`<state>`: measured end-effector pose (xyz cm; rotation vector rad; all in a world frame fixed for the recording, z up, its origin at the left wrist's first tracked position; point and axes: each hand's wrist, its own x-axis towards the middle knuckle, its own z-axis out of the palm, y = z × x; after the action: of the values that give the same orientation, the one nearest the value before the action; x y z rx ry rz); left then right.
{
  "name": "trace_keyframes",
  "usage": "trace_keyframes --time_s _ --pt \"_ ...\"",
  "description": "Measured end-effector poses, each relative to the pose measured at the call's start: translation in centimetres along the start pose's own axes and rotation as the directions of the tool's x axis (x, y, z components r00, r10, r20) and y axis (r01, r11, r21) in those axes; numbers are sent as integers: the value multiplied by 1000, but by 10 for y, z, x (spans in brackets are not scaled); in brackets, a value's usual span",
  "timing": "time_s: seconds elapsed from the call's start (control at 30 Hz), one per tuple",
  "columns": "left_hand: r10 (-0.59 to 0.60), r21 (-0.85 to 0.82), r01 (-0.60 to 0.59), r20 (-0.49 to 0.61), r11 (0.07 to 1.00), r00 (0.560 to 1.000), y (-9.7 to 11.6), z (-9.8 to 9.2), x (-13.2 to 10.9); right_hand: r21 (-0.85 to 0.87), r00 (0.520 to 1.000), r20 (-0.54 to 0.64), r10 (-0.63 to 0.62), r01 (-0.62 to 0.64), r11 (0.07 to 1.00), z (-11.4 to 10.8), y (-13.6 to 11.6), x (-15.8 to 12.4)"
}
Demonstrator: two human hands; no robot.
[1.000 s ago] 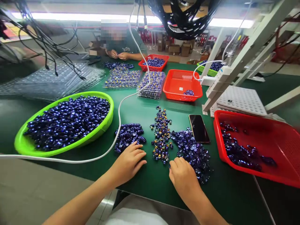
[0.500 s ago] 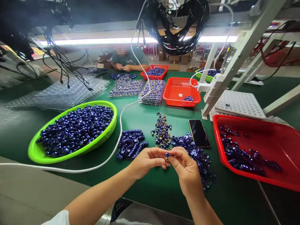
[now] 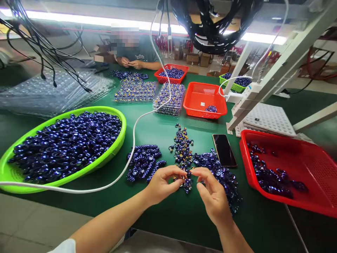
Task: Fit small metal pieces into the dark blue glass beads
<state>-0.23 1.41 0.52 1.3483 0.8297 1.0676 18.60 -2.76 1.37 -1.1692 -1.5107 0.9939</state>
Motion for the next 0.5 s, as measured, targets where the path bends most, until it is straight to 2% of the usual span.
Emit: trace_keyframes --time_s 0.1,0.2,0.33,0.4,0.5 --pt "243 230 -239 14 943 970 0 0 -2 -168 1000 -6 -18 17 986 6 -3 2" --pt "285 271 -284 37 920 958 -2 2 -4 -276 993 -24 -118 107 955 15 -2 2" --pt "194 277 -187 4 942 981 -6 8 -7 -304 976 -38 -216 195 932 16 3 0" --pt "97 224 -87 -30 971 995 -7 10 -7 -279 978 -43 -202 183 943 15 5 -2" --pt "-48 71 52 -57 996 997 -9 12 -6 -265 989 -79 -125 100 959 13 5 -5"
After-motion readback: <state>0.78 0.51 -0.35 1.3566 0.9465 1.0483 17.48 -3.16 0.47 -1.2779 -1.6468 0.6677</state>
